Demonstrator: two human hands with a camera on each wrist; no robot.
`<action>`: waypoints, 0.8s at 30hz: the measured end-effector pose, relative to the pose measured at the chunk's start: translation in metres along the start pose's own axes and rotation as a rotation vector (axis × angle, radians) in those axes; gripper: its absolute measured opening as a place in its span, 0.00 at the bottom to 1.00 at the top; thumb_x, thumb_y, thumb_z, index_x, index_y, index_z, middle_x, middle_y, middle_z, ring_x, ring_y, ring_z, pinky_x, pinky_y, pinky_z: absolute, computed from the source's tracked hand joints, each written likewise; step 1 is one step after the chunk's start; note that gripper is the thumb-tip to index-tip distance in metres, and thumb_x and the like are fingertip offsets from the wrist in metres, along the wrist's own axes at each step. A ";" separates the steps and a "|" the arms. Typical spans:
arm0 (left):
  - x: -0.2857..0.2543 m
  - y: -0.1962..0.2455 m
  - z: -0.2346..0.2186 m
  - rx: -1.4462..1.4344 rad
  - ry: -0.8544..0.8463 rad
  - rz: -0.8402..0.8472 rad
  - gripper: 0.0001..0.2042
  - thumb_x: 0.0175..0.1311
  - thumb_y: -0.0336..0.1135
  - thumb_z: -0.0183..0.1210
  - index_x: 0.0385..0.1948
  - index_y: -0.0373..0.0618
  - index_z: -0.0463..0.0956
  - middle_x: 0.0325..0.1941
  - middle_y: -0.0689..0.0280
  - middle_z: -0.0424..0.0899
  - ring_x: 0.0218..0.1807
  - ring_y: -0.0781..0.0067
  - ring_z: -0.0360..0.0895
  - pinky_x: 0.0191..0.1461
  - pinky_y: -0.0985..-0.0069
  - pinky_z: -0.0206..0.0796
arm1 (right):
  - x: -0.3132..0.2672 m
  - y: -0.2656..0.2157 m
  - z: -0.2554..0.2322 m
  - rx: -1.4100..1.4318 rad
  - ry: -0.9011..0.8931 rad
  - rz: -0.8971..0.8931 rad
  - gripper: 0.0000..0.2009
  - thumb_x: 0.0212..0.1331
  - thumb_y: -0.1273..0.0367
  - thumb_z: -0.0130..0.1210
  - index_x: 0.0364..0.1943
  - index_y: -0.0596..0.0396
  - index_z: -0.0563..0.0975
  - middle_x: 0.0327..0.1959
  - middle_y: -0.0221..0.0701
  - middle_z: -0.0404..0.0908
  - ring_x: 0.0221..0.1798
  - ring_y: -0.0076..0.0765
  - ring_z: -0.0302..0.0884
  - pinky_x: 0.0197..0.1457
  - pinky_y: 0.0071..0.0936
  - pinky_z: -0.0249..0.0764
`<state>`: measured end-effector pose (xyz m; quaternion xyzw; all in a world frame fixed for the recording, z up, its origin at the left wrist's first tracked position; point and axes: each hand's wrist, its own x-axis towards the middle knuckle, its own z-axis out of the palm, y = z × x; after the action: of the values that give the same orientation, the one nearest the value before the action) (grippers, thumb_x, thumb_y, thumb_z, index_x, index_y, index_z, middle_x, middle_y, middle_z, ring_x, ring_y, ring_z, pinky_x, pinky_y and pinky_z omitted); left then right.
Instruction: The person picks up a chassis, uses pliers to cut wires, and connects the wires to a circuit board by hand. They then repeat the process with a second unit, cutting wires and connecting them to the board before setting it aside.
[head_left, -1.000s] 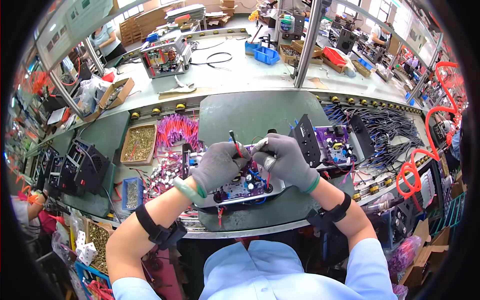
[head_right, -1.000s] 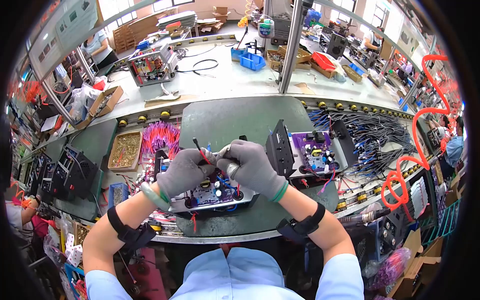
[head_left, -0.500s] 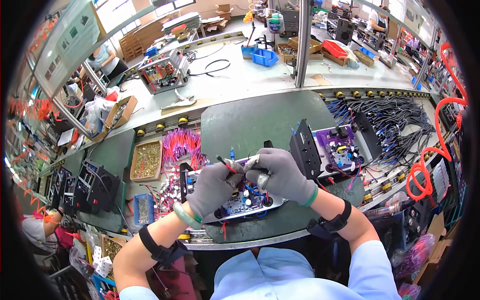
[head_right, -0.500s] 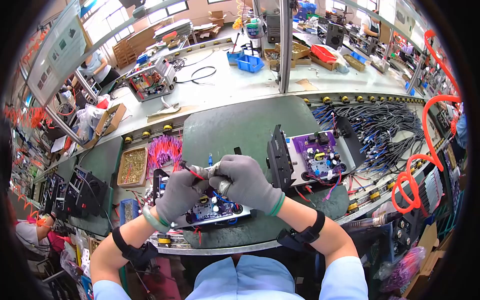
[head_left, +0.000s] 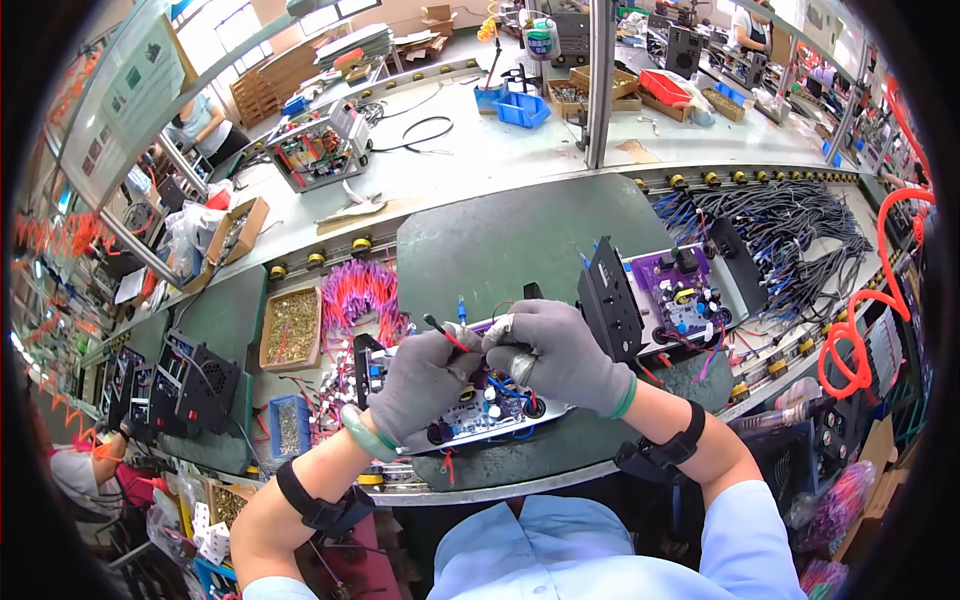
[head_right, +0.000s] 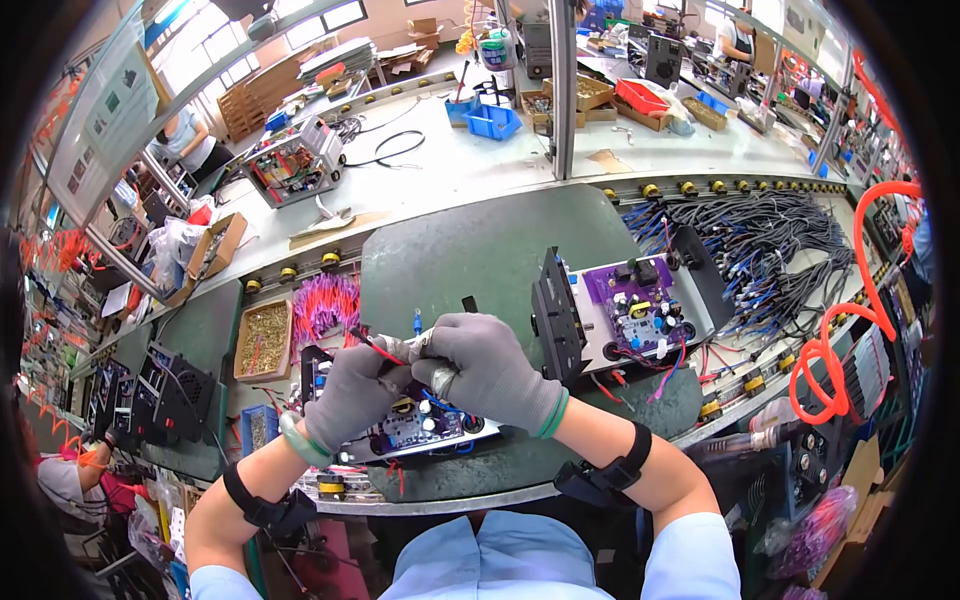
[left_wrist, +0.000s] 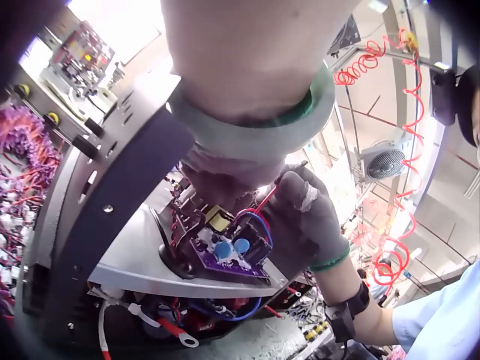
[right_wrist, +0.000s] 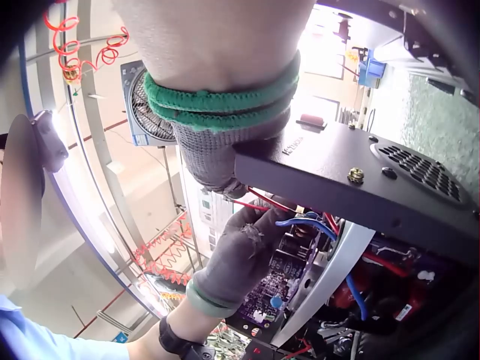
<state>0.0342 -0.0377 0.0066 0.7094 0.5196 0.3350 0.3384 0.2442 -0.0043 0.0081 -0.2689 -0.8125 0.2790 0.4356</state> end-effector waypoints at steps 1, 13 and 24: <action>0.000 0.002 0.001 0.046 0.002 0.024 0.03 0.64 0.28 0.64 0.36 0.42 0.83 0.37 0.54 0.86 0.39 0.56 0.86 0.44 0.66 0.76 | 0.000 0.000 0.000 -0.008 0.005 -0.012 0.06 0.51 0.74 0.67 0.34 0.56 0.84 0.30 0.37 0.82 0.31 0.44 0.80 0.35 0.36 0.76; 0.019 0.042 -0.013 0.772 -0.271 -0.108 0.06 0.59 0.36 0.62 0.32 0.48 0.84 0.33 0.54 0.86 0.39 0.48 0.85 0.43 0.56 0.76 | 0.002 -0.006 -0.002 0.007 0.019 0.021 0.05 0.49 0.73 0.67 0.30 0.56 0.82 0.28 0.37 0.81 0.30 0.48 0.81 0.37 0.40 0.77; 0.004 0.018 0.001 0.447 -0.068 0.048 0.08 0.61 0.30 0.66 0.40 0.46 0.82 0.30 0.55 0.84 0.30 0.53 0.82 0.36 0.66 0.73 | 0.003 0.007 0.004 -0.005 0.059 -0.023 0.06 0.50 0.72 0.67 0.27 0.55 0.81 0.26 0.37 0.79 0.31 0.49 0.79 0.36 0.44 0.75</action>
<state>0.0454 -0.0378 0.0215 0.7899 0.5520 0.1954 0.1820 0.2408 0.0019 0.0029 -0.2689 -0.8031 0.2637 0.4618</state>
